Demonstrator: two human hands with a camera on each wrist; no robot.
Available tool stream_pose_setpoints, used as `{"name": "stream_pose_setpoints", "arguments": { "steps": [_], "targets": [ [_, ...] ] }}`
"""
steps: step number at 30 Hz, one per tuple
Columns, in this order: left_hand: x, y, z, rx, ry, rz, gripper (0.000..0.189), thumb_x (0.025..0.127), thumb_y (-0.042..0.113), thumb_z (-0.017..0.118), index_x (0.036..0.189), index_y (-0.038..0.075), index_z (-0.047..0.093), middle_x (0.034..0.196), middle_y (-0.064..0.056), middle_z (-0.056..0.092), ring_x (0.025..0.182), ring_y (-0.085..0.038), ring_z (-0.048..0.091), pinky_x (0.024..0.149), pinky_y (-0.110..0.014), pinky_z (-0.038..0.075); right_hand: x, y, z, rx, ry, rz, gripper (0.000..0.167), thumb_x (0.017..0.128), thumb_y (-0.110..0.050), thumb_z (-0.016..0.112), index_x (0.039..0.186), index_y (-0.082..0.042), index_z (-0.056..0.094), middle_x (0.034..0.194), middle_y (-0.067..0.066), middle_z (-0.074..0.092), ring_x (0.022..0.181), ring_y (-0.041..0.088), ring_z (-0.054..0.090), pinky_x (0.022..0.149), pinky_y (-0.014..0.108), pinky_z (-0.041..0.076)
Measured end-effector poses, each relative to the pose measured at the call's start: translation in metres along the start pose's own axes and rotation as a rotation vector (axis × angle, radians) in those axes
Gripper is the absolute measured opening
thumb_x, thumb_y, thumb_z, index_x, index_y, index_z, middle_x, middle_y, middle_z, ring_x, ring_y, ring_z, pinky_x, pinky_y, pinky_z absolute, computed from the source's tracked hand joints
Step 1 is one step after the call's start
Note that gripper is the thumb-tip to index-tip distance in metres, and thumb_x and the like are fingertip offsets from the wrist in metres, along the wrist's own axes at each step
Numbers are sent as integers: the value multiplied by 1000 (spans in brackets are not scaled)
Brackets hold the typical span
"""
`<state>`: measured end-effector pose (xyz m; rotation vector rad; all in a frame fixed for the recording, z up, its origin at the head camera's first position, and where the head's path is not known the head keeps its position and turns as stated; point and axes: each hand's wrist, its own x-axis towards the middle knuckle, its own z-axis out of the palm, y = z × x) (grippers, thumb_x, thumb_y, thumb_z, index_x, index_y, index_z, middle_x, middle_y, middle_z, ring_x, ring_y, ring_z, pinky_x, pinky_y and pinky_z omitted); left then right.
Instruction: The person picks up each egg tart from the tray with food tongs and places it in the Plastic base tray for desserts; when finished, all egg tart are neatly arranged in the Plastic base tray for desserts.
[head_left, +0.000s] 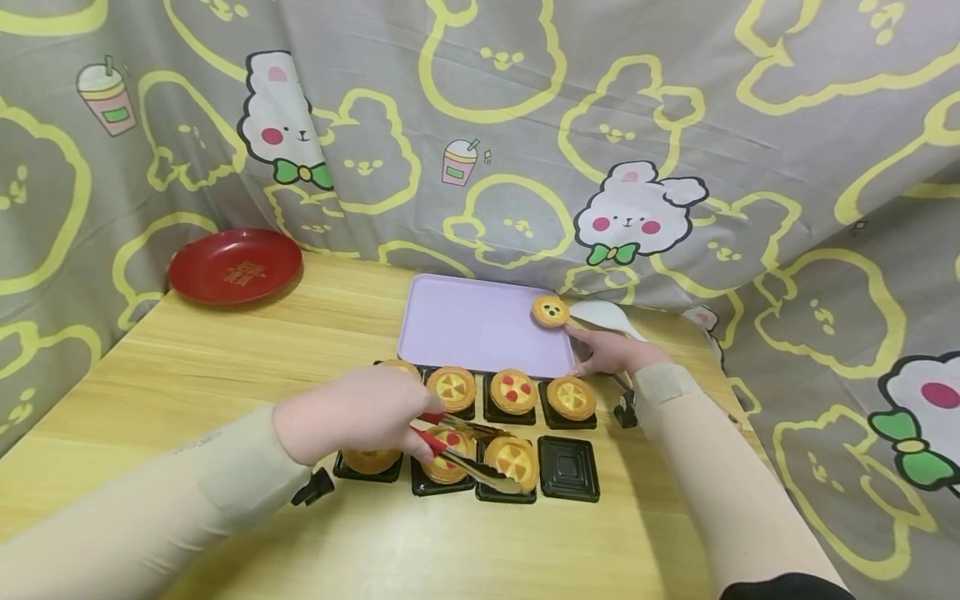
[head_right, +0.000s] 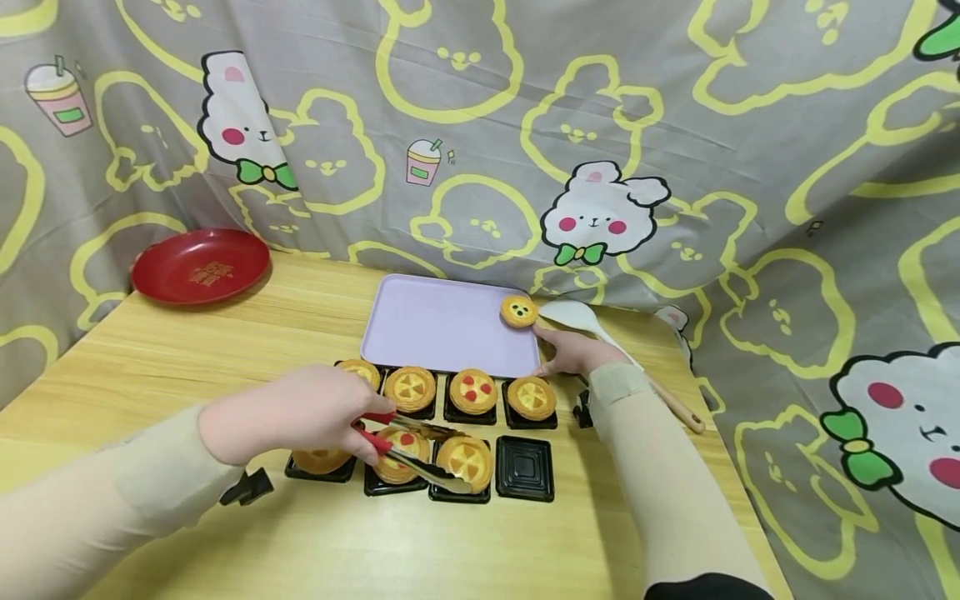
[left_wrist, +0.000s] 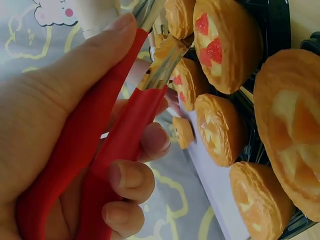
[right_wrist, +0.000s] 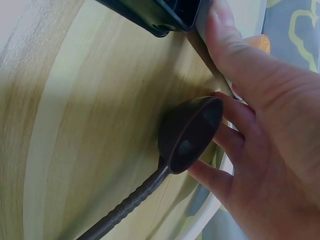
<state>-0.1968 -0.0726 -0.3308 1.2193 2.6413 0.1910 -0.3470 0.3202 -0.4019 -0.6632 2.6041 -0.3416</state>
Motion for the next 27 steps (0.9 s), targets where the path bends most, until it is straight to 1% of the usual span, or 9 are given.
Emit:
{"name": "stream_pose_setpoints", "arguments": {
  "steps": [4,8,10,13,17,19,22,25,27],
  "targets": [
    [1,1,1,19,7,2,38,76,49,81,96,19,71,76,12,62,69,-10,58,68,-38,51,0,0,1,9,2,-2,95,89,-29,75,153,6,15,158,25,15,143,43,19,114,51,15],
    [4,2,-1,50,24,1,44,74,52,82,100,19,72,77,13,63,70,-10,60,69,-37,52,-1,0,1,0,7,-4,95,88,-29,75,153,7,16,158,26,16,142,43,21,114,51,15],
    [5,2,-3,41,24,-10,51,72,53,83,107,17,73,82,10,67,73,-12,62,71,-38,53,-2,0,0,-1,7,-1,95,88,-29,75,153,7,16,158,26,16,142,43,21,114,51,15],
    [5,2,-11,0,29,-13,56,70,52,85,109,14,72,84,9,68,74,-13,63,70,-37,53,-2,-2,-1,-1,7,2,95,88,-29,75,153,7,16,158,26,16,142,44,21,114,51,15],
    [2,-3,-27,-112,56,11,47,71,51,85,102,19,70,77,11,63,66,-10,56,62,-34,50,-1,-4,-2,-10,7,-2,94,88,-29,75,153,7,16,157,26,16,142,44,22,114,50,16],
    [4,-9,-37,-179,84,3,44,72,52,84,98,21,68,74,11,60,63,-10,52,58,-33,47,-1,-4,-2,-17,9,-10,94,88,-29,75,153,7,16,157,26,17,141,44,23,114,50,17],
    [16,-24,-50,-237,165,-42,47,75,54,82,103,19,67,79,9,61,65,-12,54,61,-33,47,0,-3,-2,-22,12,-14,94,88,-30,75,153,7,17,157,27,18,140,45,25,114,51,18],
    [37,-43,-57,-209,223,-121,49,76,57,79,101,16,66,81,5,62,69,-16,57,65,-36,47,-1,-3,-2,-12,8,1,95,88,-30,75,153,5,16,157,26,19,140,44,25,114,51,17],
    [55,-55,-58,-174,224,-170,49,77,57,78,98,14,66,83,3,63,71,-17,58,68,-37,48,-1,-2,-1,-6,5,7,95,88,-30,75,153,5,16,157,25,18,141,44,24,114,51,16]
  ]
}}
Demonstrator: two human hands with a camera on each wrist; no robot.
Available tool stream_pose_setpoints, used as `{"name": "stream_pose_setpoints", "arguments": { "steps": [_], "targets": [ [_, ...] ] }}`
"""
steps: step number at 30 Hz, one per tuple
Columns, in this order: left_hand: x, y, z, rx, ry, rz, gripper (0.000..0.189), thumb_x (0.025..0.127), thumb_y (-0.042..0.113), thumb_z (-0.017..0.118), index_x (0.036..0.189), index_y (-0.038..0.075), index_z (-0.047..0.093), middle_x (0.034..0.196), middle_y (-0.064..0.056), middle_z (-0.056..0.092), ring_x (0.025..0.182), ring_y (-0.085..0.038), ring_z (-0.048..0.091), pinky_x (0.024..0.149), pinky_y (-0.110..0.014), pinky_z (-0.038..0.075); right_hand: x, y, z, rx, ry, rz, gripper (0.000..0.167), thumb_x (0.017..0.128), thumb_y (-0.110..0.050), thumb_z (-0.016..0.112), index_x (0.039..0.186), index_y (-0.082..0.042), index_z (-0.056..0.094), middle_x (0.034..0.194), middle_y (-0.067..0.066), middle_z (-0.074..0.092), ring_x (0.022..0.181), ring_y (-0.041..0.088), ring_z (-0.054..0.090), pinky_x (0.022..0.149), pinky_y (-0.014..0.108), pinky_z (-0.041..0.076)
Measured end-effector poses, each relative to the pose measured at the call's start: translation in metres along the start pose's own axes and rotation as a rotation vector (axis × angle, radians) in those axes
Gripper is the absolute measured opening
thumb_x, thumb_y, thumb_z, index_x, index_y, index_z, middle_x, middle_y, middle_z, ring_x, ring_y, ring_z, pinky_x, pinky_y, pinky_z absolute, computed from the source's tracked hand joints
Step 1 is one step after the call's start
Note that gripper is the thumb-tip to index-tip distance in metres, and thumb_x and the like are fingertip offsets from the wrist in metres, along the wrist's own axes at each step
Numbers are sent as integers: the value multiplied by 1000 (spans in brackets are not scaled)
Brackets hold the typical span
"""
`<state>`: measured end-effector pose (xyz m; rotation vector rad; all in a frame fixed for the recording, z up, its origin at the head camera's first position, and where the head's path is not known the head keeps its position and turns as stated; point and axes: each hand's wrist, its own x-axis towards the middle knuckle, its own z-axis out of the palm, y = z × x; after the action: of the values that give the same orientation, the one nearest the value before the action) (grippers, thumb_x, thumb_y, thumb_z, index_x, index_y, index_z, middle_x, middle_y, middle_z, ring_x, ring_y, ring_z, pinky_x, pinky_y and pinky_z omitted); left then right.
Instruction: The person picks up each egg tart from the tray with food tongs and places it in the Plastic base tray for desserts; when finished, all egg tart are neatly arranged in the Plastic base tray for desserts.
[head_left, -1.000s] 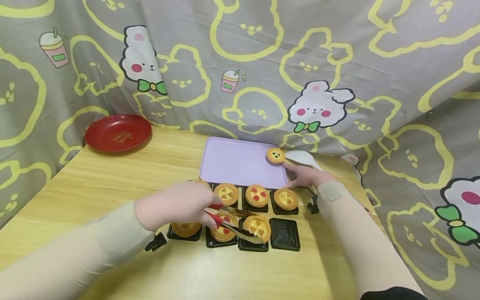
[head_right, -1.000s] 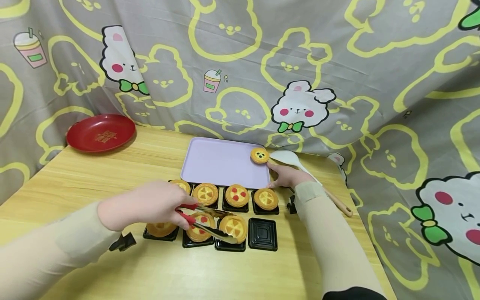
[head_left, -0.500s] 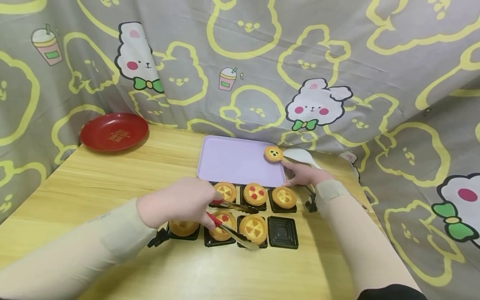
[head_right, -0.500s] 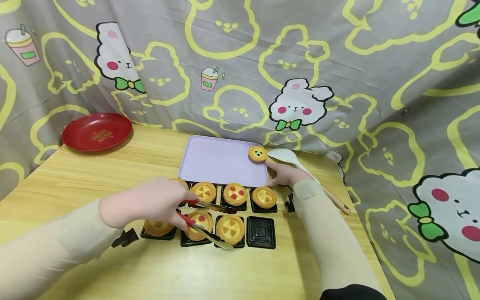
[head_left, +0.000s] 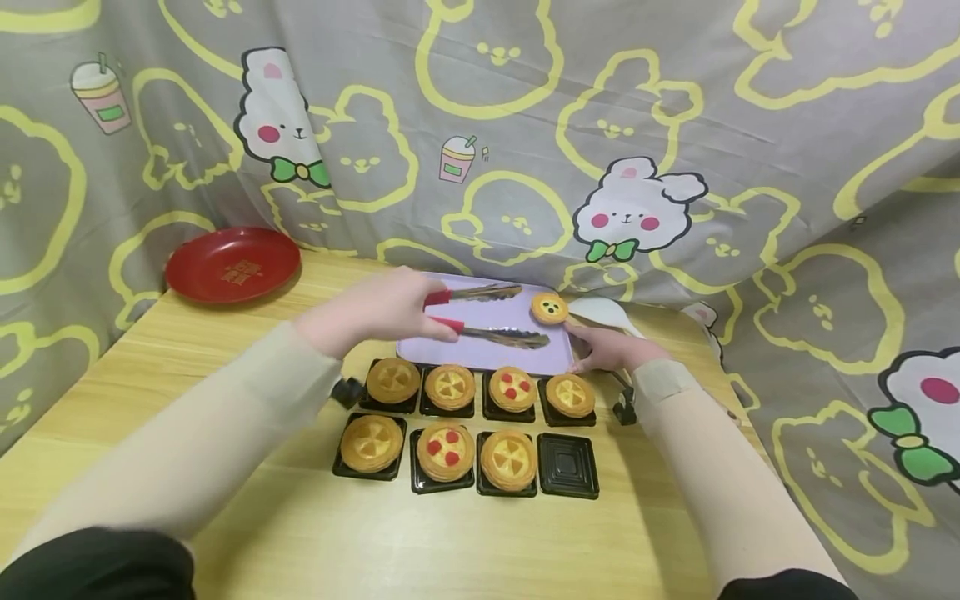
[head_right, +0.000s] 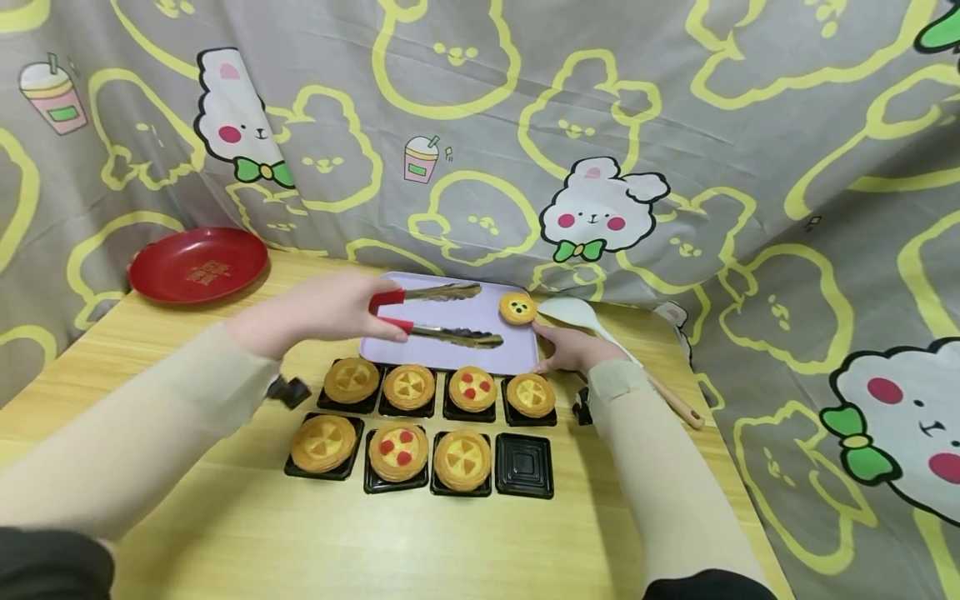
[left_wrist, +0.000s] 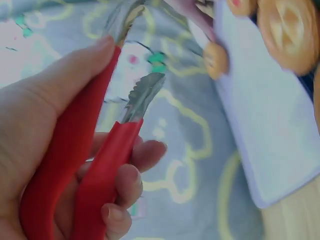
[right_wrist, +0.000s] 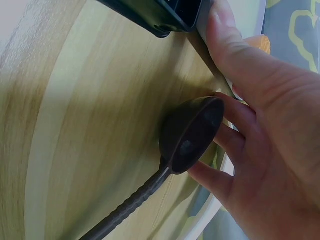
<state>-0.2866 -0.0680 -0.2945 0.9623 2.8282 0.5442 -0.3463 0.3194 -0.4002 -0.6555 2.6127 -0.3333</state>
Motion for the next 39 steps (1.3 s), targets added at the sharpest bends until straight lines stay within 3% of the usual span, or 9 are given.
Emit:
{"name": "stream_pose_setpoints", "arguments": {
  "steps": [5,10,19,24,29,39],
  "targets": [
    [49,-20,18,75,-39,-103,50,77,59,77,92,12,67,83,-1,64,73,-20,58,69,-39,47,-2,4,3,16,1,6,95,88,-31,75,154,5,16,158,25,16,142,43,22,114,51,15],
    [89,-27,39,112,-52,-161,52,76,60,77,87,12,64,84,-2,63,74,-22,57,68,-40,46,-3,6,4,38,-1,12,95,88,-30,75,154,4,15,158,25,16,141,44,22,114,51,15],
    [136,-21,52,88,-79,-192,58,76,59,78,111,14,68,102,0,65,88,-20,58,76,-41,47,-4,5,2,87,0,9,94,89,-25,75,154,4,14,159,24,13,143,43,18,114,52,13],
    [149,-21,56,64,-89,-204,59,79,53,79,122,15,68,113,-2,66,96,-21,58,81,-41,46,-2,6,3,88,-9,31,98,87,-30,76,155,2,13,160,23,13,143,43,17,115,51,13],
    [152,-18,58,33,-90,-202,58,81,51,78,123,14,67,114,-2,65,98,-21,57,86,-40,44,-1,6,2,86,-2,41,99,86,-32,77,156,-1,13,159,24,14,142,44,20,114,52,14],
    [141,-20,55,18,-77,-185,45,86,48,73,115,14,71,109,-2,67,93,-22,58,83,-41,44,0,-2,-1,79,-10,57,97,87,-32,75,156,-1,14,160,22,14,143,42,18,115,51,12]
  ]
}}
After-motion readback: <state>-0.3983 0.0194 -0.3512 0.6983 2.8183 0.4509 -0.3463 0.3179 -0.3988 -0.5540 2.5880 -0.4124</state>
